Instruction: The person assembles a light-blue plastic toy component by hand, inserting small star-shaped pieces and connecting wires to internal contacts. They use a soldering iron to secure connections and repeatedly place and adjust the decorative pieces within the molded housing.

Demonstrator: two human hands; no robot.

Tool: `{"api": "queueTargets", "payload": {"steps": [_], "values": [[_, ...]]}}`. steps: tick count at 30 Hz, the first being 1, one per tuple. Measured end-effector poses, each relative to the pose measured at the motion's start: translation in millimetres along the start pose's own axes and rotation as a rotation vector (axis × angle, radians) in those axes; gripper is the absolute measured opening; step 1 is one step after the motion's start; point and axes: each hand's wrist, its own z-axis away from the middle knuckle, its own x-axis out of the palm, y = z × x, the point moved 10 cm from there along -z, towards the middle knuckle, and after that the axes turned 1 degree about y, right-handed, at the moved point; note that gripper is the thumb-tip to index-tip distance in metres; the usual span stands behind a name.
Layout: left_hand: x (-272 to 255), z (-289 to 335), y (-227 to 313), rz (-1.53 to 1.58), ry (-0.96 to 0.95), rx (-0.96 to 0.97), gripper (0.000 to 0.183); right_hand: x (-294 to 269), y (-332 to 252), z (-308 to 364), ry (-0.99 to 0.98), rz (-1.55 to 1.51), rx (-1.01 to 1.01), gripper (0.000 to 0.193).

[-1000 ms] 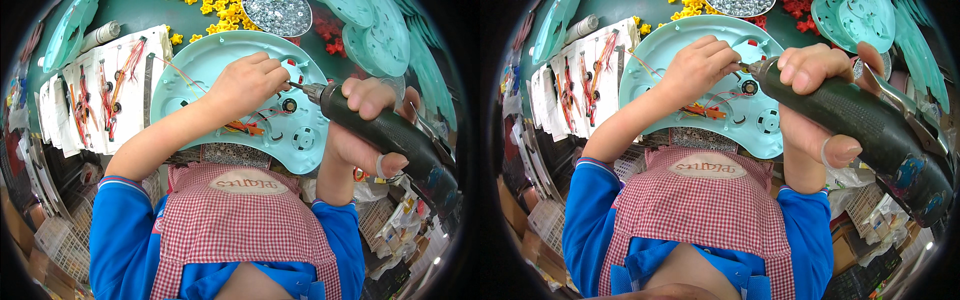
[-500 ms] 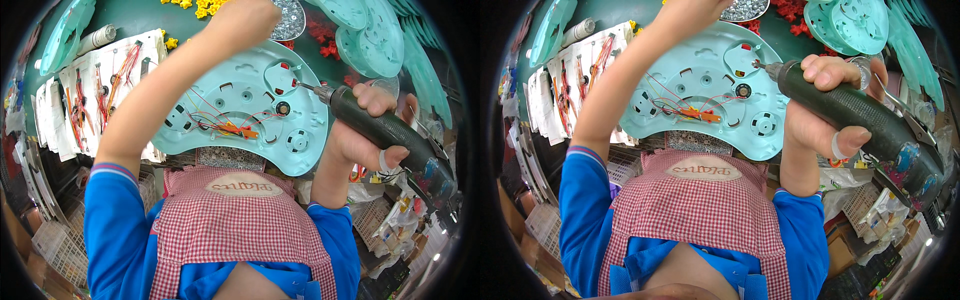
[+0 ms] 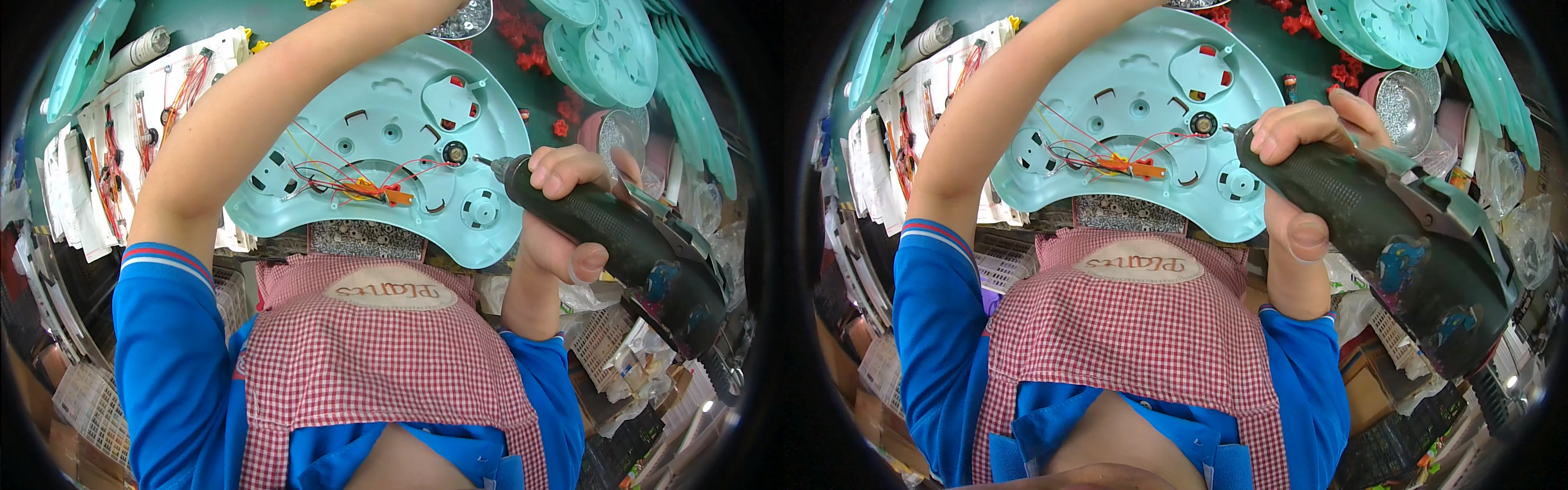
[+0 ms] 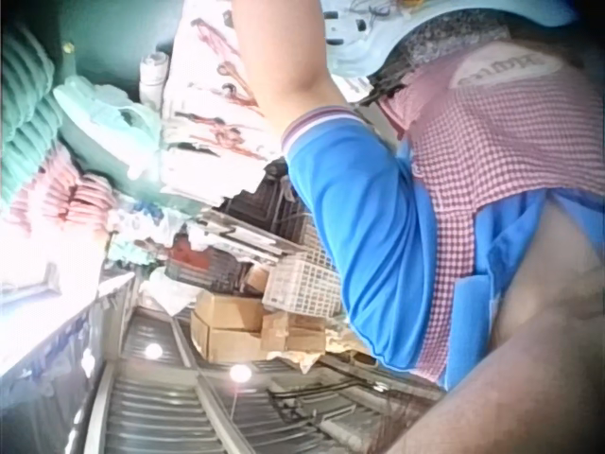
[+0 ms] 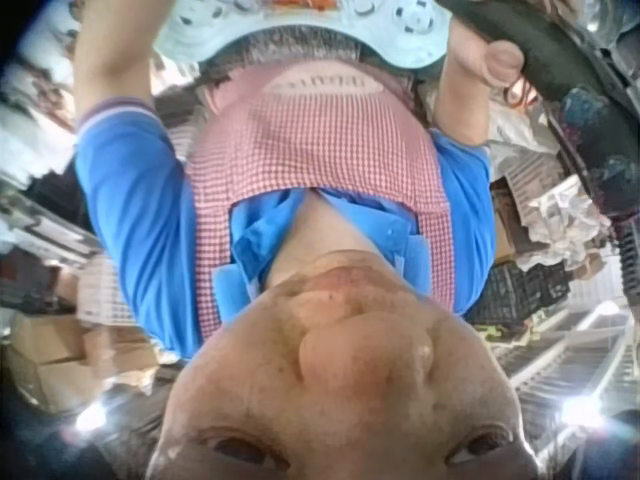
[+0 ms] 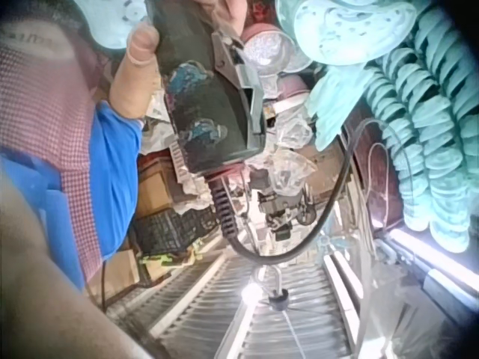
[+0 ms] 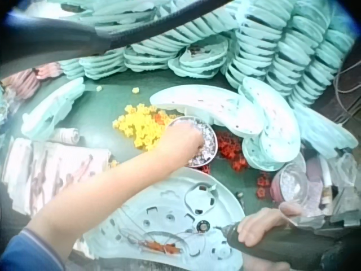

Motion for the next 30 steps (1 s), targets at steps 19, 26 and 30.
{"api": "queueTargets", "payload": {"steps": [19,26,30], "values": [[-19.5,137.7,100.6,0.575,-0.054,0.096,0.018,1.4,-4.2,-5.9,-0.152,-0.26,0.04,0.098],[-19.9,149.9,97.3,0.503,0.002,0.138,0.02,20.6,-16.0,-1.5,-0.191,-0.366,-0.002,0.104],[-24.3,151.2,96.6,0.459,0.038,0.148,0.02,26.6,-15.1,-1.5,-0.204,-0.368,0.012,0.103]]}}
